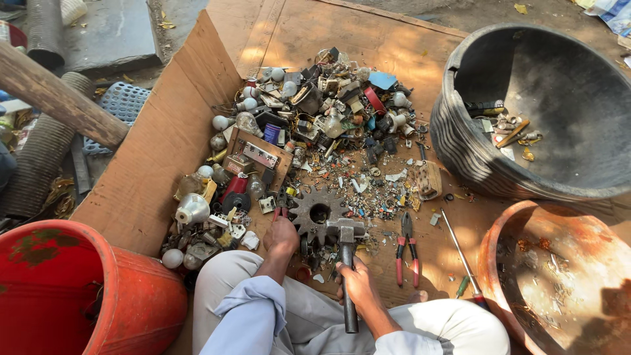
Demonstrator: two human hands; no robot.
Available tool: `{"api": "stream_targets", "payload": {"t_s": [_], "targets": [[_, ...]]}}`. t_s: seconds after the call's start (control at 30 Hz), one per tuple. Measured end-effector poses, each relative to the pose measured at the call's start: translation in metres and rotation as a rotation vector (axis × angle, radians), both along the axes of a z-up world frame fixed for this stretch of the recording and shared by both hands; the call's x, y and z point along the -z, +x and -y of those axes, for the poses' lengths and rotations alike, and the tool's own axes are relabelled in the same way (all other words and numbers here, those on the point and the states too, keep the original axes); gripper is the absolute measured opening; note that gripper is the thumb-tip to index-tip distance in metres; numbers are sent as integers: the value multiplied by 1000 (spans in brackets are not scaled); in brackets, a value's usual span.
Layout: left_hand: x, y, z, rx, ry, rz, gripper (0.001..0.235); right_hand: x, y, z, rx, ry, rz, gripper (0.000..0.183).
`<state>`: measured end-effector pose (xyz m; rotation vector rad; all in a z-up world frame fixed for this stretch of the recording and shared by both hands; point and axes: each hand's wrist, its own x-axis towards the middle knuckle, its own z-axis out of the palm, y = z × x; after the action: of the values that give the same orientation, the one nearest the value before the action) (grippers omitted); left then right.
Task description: The person sits on the ground and uses a hammer and pliers to break apart small electronic components and scrap items. The person repeatedly strikes items on a metal gear and separates pieces, placing some debris into a nearby red bucket.
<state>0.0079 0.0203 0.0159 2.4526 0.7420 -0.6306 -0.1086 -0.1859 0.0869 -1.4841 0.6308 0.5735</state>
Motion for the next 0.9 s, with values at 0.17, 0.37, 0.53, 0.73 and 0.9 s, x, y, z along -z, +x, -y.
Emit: {"api": "stream_targets", "payload": {"t_s": [0.17, 0.37, 0.53, 0.73, 0.9], "targets": [[-41, -6, -10, -60, -24, -15, 32, 2, 0, -1, 0, 0, -1, 19], [-83, -24, -14, -119, -533, 611, 13, 0, -2, -1, 24, 35, 17, 20], [-86, -16, -1, 76, -833, 569, 23, -7, 3, -3, 13, -15, -17, 20], [-78, -18, 12, 433, -639, 867, 36, -5, 2, -5, 23, 24, -20, 24], [-75, -12, 14, 529, -611, 898, 35, -5, 3, -3, 31, 42, -22, 24]]}}
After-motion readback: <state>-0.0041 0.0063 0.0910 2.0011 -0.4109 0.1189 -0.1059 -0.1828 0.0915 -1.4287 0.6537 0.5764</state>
